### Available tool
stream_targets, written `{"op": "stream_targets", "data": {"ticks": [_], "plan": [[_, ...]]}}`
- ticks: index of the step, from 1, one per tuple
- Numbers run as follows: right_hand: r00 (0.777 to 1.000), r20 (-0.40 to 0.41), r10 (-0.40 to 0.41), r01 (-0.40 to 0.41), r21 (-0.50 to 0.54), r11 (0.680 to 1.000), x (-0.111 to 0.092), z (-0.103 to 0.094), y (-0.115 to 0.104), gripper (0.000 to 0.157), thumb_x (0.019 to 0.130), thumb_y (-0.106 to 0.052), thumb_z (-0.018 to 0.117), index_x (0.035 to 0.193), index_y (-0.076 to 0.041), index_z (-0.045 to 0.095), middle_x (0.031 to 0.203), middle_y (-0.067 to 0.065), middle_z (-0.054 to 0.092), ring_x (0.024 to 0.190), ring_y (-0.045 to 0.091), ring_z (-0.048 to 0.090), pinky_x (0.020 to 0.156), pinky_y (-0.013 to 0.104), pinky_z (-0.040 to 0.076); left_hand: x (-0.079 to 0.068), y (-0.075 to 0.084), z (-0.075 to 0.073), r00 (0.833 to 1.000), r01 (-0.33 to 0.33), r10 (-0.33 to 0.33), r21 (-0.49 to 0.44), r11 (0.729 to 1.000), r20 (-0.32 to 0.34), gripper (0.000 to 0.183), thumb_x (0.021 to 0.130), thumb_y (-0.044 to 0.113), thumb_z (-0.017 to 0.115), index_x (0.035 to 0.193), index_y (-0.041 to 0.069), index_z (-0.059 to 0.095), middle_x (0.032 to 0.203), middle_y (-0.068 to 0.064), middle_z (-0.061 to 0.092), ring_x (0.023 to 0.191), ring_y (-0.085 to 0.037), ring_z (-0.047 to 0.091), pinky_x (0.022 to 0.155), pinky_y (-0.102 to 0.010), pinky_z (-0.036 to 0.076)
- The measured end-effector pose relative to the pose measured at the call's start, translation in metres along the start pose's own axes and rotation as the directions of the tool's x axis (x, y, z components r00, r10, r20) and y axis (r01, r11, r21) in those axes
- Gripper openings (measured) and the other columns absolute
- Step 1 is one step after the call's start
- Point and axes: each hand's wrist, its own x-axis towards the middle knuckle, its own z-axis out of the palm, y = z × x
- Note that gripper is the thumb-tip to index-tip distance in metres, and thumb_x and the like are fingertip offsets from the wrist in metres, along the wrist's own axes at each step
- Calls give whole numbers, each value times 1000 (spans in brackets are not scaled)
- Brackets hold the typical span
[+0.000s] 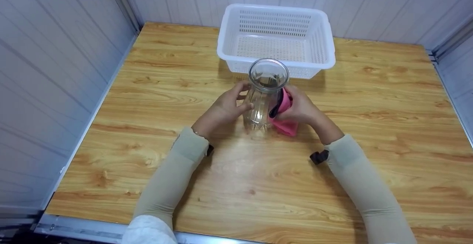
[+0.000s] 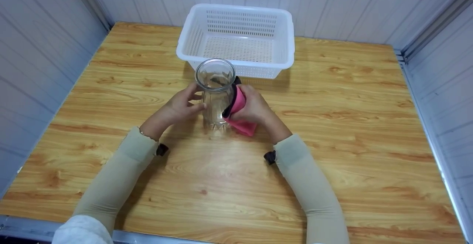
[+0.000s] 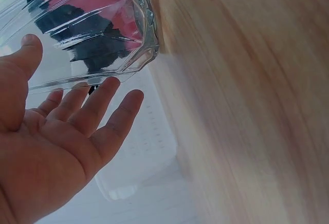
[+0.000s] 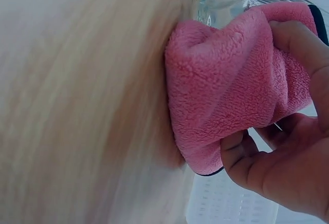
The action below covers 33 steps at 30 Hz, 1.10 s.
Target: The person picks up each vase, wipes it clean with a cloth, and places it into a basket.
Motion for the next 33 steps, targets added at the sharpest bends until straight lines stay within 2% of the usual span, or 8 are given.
{"op": "stream_targets", "data": {"ticks": [4,7,10,13,17,23,27,33], "plan": [[1000,4,12,-12,17,1000,-2,-1,-3,81,59,-11,87,132,-14,52,122,12,51,110,25,51,95,39,49,0,0,1,1000,-9,9,-7,1000,-1,57,94,22,62,144,25,34,150,1,41,134,-24,46,112,-40,42],[1000,-11,6,-5,67,998,-4,-4,-6,71,62,-10,85,127,-10,55,119,12,52,104,24,53,86,35,52,0,-1,2,1000,-18,18,-7,1000,4,55,94,20,61,143,24,34,150,0,40,134,-25,46,111,-41,42],[999,-42,-7,12,115,993,-5,-8,-12,64,65,-8,82,124,-7,57,115,10,55,98,21,53,76,28,53,0,-2,3,1000,-14,14,-6,1000,11,55,95,21,60,143,23,34,152,-1,39,135,-25,45,112,-42,41],[997,-74,-38,48,134,990,-4,-15,-20,59,68,-7,79,123,-5,57,110,8,58,94,19,52,73,26,51,0,-3,3,1000,-7,7,-13,1000,8,55,95,21,60,143,24,33,152,1,39,136,-24,44,113,-42,40],[992,-116,-51,70,167,983,-3,-23,-34,55,71,-8,80,122,-6,59,104,-1,60,88,17,53,72,25,51,-1,-2,3,1000,-12,12,-27,1000,3,56,95,21,59,144,25,32,152,2,39,136,-23,44,113,-41,40],[990,-141,-14,44,210,977,-1,-26,-43,58,71,-8,83,125,-5,59,95,-12,61,81,11,53,66,20,48,-1,-1,3,1000,-15,15,-27,1000,1,56,95,21,59,144,25,33,151,2,39,136,-24,44,114,-40,39],[992,-129,8,16,183,983,1,-24,-43,61,69,-8,84,124,-4,58,103,-3,60,85,14,53,70,22,49,-1,0,2,1000,-21,21,-16,1000,-2,55,95,21,59,144,22,33,151,0,40,136,-25,44,114,-40,40],[998,-56,19,-12,122,992,1,-17,-38,66,64,-11,88,121,-6,56,117,11,59,101,23,55,81,30,50,-2,-1,2,1000,-23,23,-3,1000,-9,56,95,23,60,144,24,33,150,0,41,134,-24,46,112,-39,42]]}}
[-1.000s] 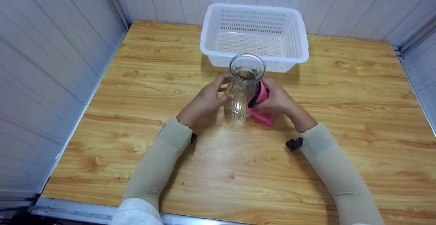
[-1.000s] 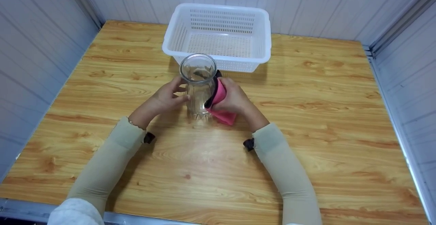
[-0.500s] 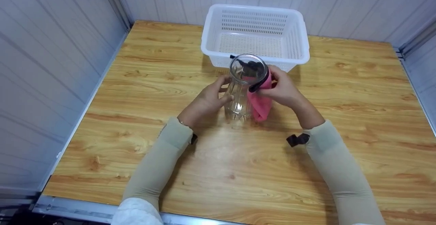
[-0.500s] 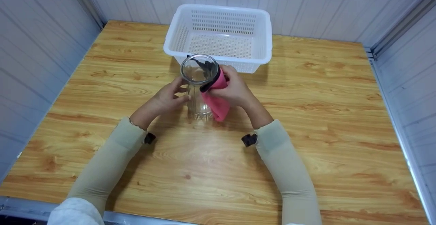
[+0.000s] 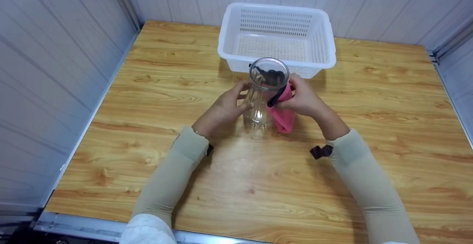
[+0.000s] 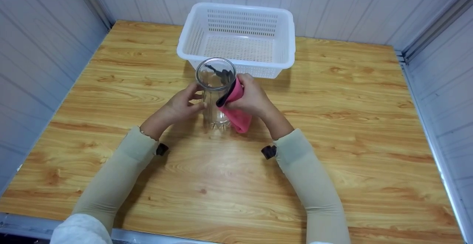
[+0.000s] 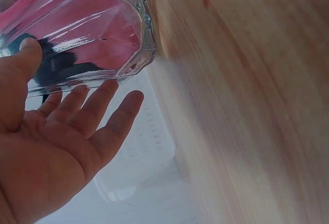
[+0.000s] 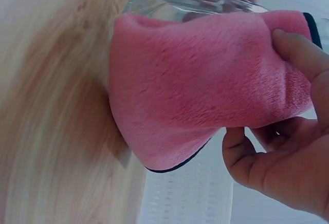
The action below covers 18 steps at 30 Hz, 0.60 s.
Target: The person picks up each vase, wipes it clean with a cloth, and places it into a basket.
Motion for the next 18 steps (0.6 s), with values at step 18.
{"op": "stream_targets", "data": {"ticks": [18], "plan": [[998,51,40,-25,-269,963,-3,16,26,80,53,-23,92,123,-8,57,121,14,56,111,29,53,100,46,47,2,-3,-3,999,21,-18,-63,998,42,53,97,22,57,143,30,33,153,4,36,137,-22,42,113,-40,41]]}}
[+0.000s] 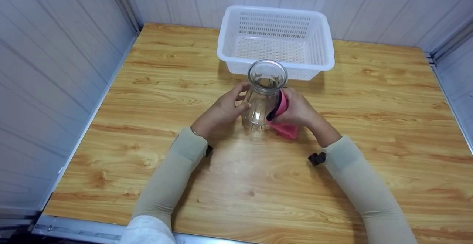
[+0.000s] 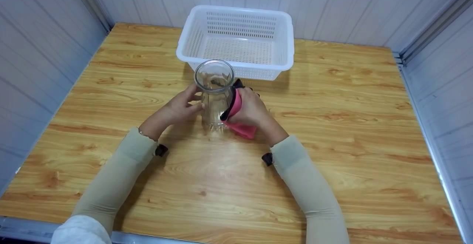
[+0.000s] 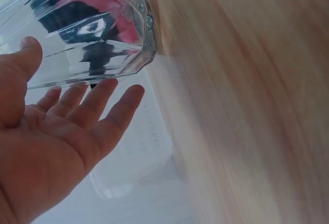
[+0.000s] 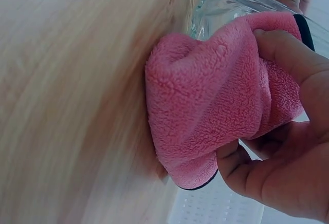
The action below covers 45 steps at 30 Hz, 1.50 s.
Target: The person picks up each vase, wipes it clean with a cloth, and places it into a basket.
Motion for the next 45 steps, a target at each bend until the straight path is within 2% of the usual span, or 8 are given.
{"op": "stream_targets", "data": {"ticks": [4,9,12,16,23,33,40,45], "plan": [[1000,13,17,-17,-4,1000,0,-1,0,80,53,-24,92,123,-9,57,120,13,56,109,28,54,99,45,48,-1,1,0,1000,21,-20,51,998,-22,57,96,26,58,147,30,31,149,-1,36,135,-22,44,111,-38,42],[999,21,46,-46,22,999,-1,-2,1,84,53,-22,92,127,-11,54,122,12,55,110,28,53,99,44,48,0,3,0,998,-7,17,153,988,-64,66,91,28,65,148,26,31,137,-6,45,127,-23,50,105,-39,48],[999,19,42,-43,27,999,-2,-1,3,84,54,-22,92,128,-10,54,123,12,54,110,28,53,99,45,48,0,3,1,996,-37,48,134,990,-78,71,83,26,74,142,20,35,133,-7,50,121,-24,54,101,-39,51],[1000,9,18,-19,26,999,-2,1,6,83,56,-23,91,128,-9,54,123,13,54,110,28,53,99,43,47,-1,-1,5,992,-35,46,92,995,-116,69,73,28,82,130,17,44,129,-8,54,119,-23,54,101,-40,50],[999,-26,-21,24,129,991,-3,2,8,82,60,-18,89,133,-12,51,125,12,51,113,26,52,99,42,48,-1,-3,8,985,-25,36,70,997,-168,64,70,26,84,124,17,50,127,-9,58,116,-22,55,99,-41,51],[999,-52,-12,26,280,960,-1,-12,-8,68,63,-12,88,122,-5,54,118,12,54,103,24,54,85,31,51,1,-2,2,990,-53,60,55,997,-130,64,73,21,82,129,13,52,131,-9,59,121,-20,55,106,-35,47],[993,-97,-63,85,249,965,2,-25,-19,68,63,-13,88,123,-8,57,116,8,54,98,19,50,74,24,51,4,2,-3,996,-26,36,128,991,-77,68,77,21,78,137,17,47,137,-5,56,127,-19,52,110,-35,43],[992,-100,-76,102,292,951,3,-32,-22,66,63,-11,88,123,-8,59,114,5,56,95,19,52,73,24,53,5,4,-4,998,-37,41,110,993,-40,70,78,16,74,142,16,44,140,-2,54,131,-19,50,112,-32,41]]}}
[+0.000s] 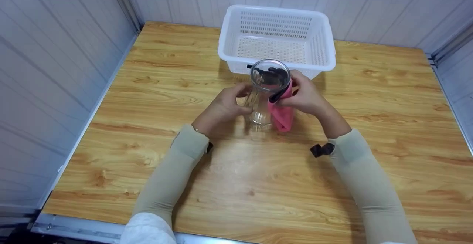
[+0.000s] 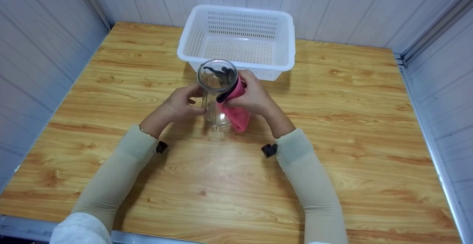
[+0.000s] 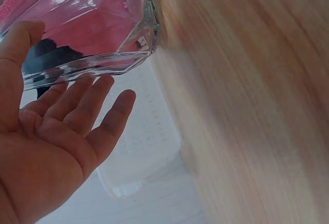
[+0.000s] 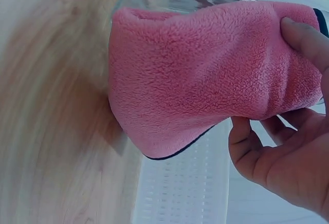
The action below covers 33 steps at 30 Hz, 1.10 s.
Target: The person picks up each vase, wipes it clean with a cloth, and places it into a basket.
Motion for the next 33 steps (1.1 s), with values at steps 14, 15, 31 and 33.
{"op": "stream_targets", "data": {"ticks": [14,15,31,33], "plan": [[1000,5,23,-23,-36,999,-3,2,15,65,61,-11,90,118,-8,60,107,4,63,96,18,52,76,27,49,4,-1,2,1000,-3,4,-40,999,22,73,78,12,72,145,14,41,144,-3,51,132,-18,47,113,-29,39],[1000,12,23,-23,-31,999,-3,2,17,65,61,-11,90,118,-9,60,108,5,63,96,19,52,76,28,49,4,-1,2,1000,1,-1,-38,999,23,73,78,12,72,145,14,41,144,-3,51,133,-19,47,113,-30,40],[998,62,15,-4,-178,984,-10,16,43,79,56,-12,91,126,-12,55,117,12,56,104,21,50,92,36,47,8,-1,4,999,35,-33,-47,998,40,73,79,8,74,144,17,42,141,-2,54,134,-21,47,113,-35,40],[998,60,17,-5,-189,982,-11,17,45,79,55,-13,91,126,-12,55,116,11,56,104,22,51,92,37,46,9,-1,3,998,37,-35,-42,998,45,74,79,7,75,144,17,42,141,-2,54,134,-21,47,114,-35,40]]}}
